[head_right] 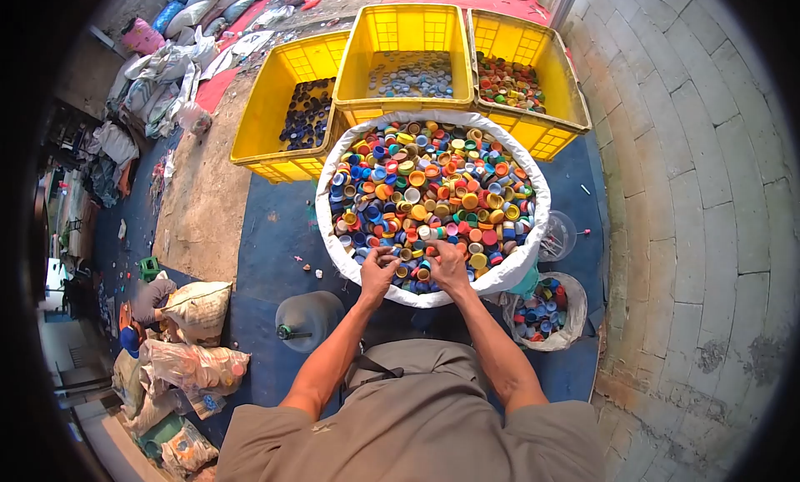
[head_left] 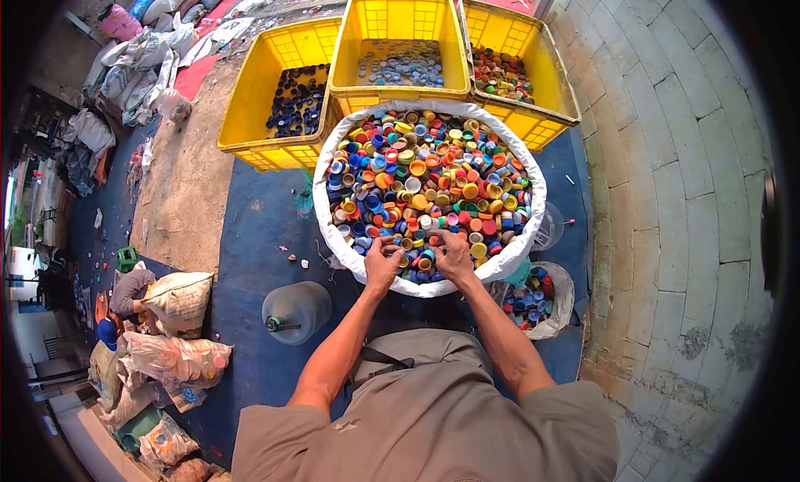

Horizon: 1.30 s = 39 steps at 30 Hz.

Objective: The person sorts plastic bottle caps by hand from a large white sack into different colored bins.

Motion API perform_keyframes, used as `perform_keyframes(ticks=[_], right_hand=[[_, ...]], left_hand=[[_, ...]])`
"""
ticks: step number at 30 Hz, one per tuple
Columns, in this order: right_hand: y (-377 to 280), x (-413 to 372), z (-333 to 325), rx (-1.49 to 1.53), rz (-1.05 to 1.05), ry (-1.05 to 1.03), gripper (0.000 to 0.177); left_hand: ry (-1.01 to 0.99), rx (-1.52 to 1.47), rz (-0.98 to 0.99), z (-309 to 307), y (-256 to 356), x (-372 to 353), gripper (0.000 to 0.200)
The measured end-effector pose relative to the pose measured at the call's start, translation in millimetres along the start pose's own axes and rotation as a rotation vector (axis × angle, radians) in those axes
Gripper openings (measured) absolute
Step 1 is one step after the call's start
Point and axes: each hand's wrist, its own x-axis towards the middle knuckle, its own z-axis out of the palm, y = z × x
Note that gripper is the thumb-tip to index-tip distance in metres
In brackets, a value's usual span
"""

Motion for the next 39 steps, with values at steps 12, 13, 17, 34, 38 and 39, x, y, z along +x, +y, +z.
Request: perform_keyframes(ticks=[12,13,17,34,38,39], right_hand=[[-19,-68,-54,1.553,0.666,0.027,0.048],[-17,-71,-53,1.560,0.660,0.039,0.047],[-13,-78,-46,1.547,0.657,0.071,0.041],[-13,-5,-4,0.120,0.237,0.095,0.032],[-20,32,15,-0.110,0.079,0.024,0.040],[-27,39,16,-0.222,0.088,-0.016,0.042]], left_hand=[[-0.010,0.867,0.564,24,8,51,0.055],[-0.020,0.869,0.589,25,8,52,0.055],[-0.047,0.863,0.606,30,13,55,0.047],[-0.141,-0.907,-0.433,-20,23,7,0.026],[-0.064,-1.210,-0.605,-40,15,-11,0.015],[-0.071,-1.248,-0.599,-42,9,-14,0.014]])
